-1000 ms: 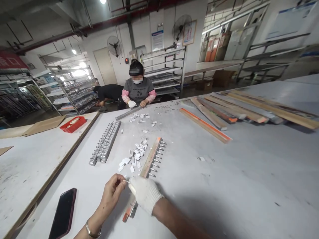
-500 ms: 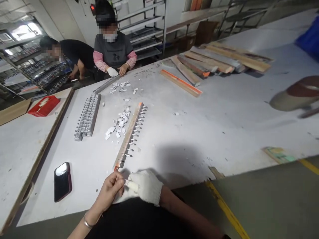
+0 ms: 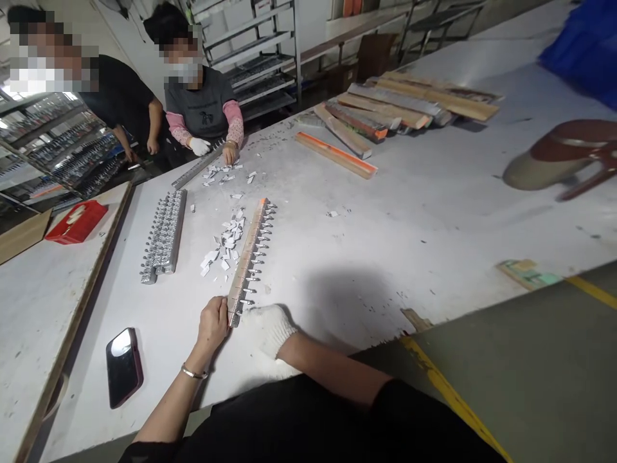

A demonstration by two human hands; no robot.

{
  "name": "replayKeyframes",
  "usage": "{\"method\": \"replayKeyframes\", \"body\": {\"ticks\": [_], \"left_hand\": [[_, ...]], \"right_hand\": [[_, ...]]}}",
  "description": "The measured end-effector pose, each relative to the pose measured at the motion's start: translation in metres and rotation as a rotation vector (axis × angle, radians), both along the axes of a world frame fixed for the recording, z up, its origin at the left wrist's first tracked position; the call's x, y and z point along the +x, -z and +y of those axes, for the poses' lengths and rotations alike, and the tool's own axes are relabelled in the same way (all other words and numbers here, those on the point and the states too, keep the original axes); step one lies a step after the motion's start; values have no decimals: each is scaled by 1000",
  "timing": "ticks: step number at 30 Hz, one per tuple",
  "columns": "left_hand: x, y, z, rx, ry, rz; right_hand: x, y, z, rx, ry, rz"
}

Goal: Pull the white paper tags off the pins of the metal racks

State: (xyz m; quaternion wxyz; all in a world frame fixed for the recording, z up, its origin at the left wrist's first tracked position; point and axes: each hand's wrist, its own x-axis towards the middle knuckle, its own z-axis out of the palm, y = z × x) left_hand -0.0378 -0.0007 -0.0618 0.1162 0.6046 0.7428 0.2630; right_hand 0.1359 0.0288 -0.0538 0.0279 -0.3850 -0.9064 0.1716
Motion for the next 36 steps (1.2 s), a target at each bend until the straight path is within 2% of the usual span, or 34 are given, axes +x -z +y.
{"method": "replayKeyframes", "body": {"ticks": [6,10,14,18,20,23,25,27,29,31,33,36], "left_hand": [[2,4,-8,-9,-9,10],[2,7,-8,-38,-6,3],[2,9,-7,-63,-4,-12],[1,-2,-13,-60,2,-39],[1,-9,-19,-95,55,-85],[3,-14,-27,-163,130,-111],[4,-13,-28,-126,70,-145],[0,-14,-25,-69,-41,-367],[-12,-18,-20,-33,-128,-754],[-30,-25,-15,23,-183,-1083],[-51,-31,-11,114,-237,-1208],[-80,-33,-8,220,-371,-1195]], "right_hand": [[0,-2,4,4,-91,-36],[-2,-3,10,-14,-123,14],[-8,-10,14,-15,-190,-6],[-8,-14,13,-100,-151,-31],[-2,-12,13,-142,-120,-17],[13,-7,16,-211,-125,111],[25,-4,18,-263,-82,308],[36,-1,20,-337,58,551],[45,5,23,-433,246,756],[53,17,29,-541,410,857],[60,32,35,-622,501,885],[66,50,42,-606,464,850]]}}
